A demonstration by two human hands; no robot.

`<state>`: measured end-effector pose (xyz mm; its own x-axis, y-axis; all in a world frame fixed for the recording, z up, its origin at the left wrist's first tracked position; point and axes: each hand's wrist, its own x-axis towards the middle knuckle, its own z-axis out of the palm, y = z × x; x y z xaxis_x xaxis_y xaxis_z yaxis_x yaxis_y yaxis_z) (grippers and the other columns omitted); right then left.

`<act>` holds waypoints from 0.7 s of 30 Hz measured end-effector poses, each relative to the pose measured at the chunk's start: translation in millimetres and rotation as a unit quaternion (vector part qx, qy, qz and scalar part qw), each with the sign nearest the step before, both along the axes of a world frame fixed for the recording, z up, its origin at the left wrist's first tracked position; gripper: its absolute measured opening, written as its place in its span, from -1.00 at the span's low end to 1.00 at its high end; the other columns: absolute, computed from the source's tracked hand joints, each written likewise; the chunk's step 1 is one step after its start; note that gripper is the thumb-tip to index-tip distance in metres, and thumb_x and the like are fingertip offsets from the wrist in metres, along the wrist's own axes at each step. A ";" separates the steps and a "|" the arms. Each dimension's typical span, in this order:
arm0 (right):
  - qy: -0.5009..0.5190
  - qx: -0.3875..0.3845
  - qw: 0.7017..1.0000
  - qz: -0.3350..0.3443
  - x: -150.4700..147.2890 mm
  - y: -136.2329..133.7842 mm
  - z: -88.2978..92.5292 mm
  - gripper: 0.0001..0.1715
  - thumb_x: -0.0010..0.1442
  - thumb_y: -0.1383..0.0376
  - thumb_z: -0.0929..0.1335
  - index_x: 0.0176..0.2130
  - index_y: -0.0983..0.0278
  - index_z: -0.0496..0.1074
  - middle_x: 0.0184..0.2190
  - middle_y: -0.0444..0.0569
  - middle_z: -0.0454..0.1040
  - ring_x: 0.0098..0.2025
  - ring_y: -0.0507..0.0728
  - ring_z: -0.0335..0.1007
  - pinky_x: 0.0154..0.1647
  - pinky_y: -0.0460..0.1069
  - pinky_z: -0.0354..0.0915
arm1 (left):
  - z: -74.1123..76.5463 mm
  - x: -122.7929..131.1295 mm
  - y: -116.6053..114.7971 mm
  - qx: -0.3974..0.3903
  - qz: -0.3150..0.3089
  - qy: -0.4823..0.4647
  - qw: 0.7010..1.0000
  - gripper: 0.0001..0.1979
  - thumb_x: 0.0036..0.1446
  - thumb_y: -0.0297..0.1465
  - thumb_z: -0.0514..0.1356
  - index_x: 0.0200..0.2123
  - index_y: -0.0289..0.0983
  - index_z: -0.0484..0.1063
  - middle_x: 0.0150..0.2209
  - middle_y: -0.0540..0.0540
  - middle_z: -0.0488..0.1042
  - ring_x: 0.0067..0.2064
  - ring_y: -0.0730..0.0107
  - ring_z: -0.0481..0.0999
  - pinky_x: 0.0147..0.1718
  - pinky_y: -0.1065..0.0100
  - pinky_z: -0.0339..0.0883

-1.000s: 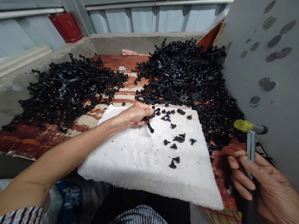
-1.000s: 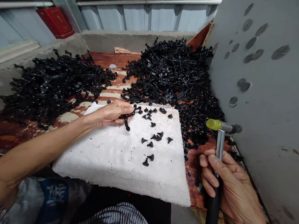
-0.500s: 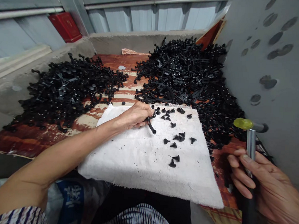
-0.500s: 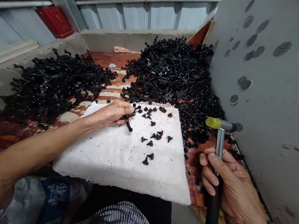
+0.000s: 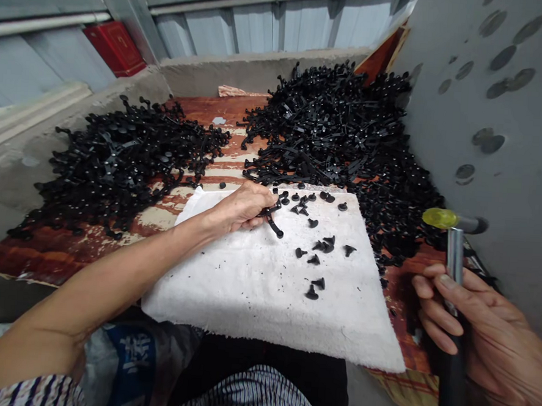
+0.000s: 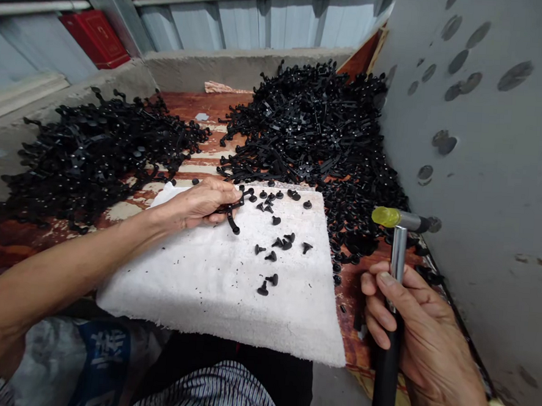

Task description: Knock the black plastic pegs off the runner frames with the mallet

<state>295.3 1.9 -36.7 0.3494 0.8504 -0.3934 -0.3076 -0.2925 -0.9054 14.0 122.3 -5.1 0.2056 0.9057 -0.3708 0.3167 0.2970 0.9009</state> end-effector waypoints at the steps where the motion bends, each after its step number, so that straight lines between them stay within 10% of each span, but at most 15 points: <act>1: -0.002 0.000 1.000 0.001 0.5 0.0 -0.8 -0.50 -0.44 0.13 0.65 -0.49 0.26 0.48 -0.61 -0.15 0.37 -0.78 -0.15 -0.01 -0.91 -0.22 0.01 | 0.0 -0.1 0.0 -0.002 0.003 -0.005 1.000 -0.63 0.25 -0.55 0.08 -0.63 -0.36 0.31 -0.67 -0.01 0.36 -0.80 0.71 0.12 -0.82 0.55 -0.16; 21: -0.096 0.034 0.992 0.070 -12.8 -6.2 2.9 -0.53 -0.22 -0.01 0.57 -0.35 0.23 0.57 -0.59 -0.15 0.37 -0.74 -0.07 0.03 -0.88 -0.16 0.07 | 5.0 -2.9 1.6 0.026 -0.033 0.059 0.997 -0.61 0.14 -0.54 0.11 -0.72 -0.26 0.20 -0.85 0.07 0.13 -0.85 0.62 0.05 -0.83 0.53 -0.21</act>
